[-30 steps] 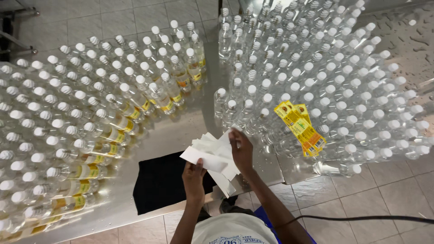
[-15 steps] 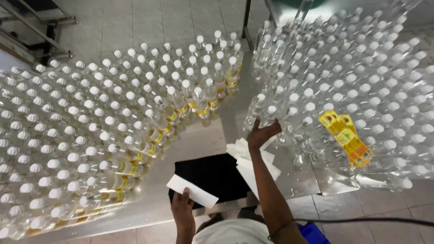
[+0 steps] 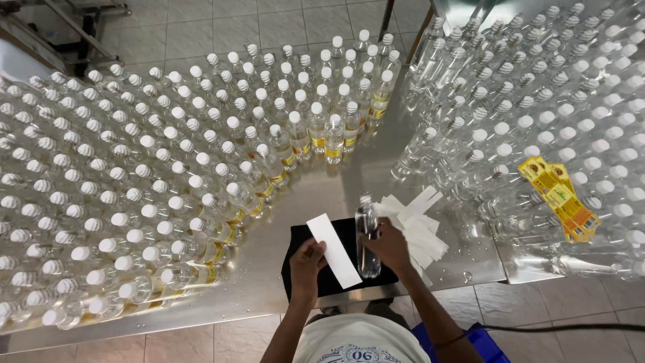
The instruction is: The person repeatedly picks up clear plastic bottles, peels yellow labels from a stack, and applies them to the bottles. Labeled bottles are placed back into a group on the left side of the table.
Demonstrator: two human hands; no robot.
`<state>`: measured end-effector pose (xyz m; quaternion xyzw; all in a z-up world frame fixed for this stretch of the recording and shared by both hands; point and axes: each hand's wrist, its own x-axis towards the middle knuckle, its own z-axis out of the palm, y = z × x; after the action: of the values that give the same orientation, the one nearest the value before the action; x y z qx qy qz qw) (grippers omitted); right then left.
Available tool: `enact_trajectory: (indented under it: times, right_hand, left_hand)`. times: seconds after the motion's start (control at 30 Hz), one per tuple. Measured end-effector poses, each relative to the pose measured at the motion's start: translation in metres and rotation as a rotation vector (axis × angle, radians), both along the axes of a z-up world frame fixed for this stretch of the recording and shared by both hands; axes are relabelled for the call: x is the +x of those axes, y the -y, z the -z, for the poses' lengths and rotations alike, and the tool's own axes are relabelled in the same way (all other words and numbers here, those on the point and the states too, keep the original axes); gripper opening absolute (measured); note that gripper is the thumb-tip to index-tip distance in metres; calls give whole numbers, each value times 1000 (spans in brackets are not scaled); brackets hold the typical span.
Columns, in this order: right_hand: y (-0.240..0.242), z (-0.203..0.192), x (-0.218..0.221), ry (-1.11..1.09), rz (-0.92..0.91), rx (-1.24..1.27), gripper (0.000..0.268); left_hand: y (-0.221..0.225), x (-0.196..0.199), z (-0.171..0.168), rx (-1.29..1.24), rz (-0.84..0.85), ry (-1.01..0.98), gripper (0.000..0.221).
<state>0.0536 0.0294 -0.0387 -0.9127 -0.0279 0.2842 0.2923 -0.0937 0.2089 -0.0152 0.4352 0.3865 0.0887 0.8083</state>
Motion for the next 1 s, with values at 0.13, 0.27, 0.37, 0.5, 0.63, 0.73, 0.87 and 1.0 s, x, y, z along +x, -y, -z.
enact_trajectory:
  times: [0.13,0.27,0.37,0.5,0.63,0.73,0.87,1.0]
  right_hand:
    - [-13,52,-20,-14,-143,-113,100]
    - [-12,47,-22,3,-235,-229,78]
    - [-7,-7,-21,192,-118,38,54]
    - [-16,-108,-43,435,122,492,30]
    - [-33,-114,-57,404,-92,568,44]
    - [-36,-113,-60,366,-11,564,39]
    - [-23,-111,-60,446,-91,705,36]
    - [-16,-121,-64,705,-269,572,41]
  left_hand:
    - [9,8,-4,17,17,-20,25]
    - [13,6,-9,41,43,-16,26]
    - [12,4,-16,46,36,-39,29]
    - [11,5,-50,94,21,-61,27]
    - [20,11,-52,121,88,69,20]
    - [21,16,-87,148,169,82,21]
    - [11,15,-66,163,54,142,27]
    - [14,14,-85,165,69,190,29]
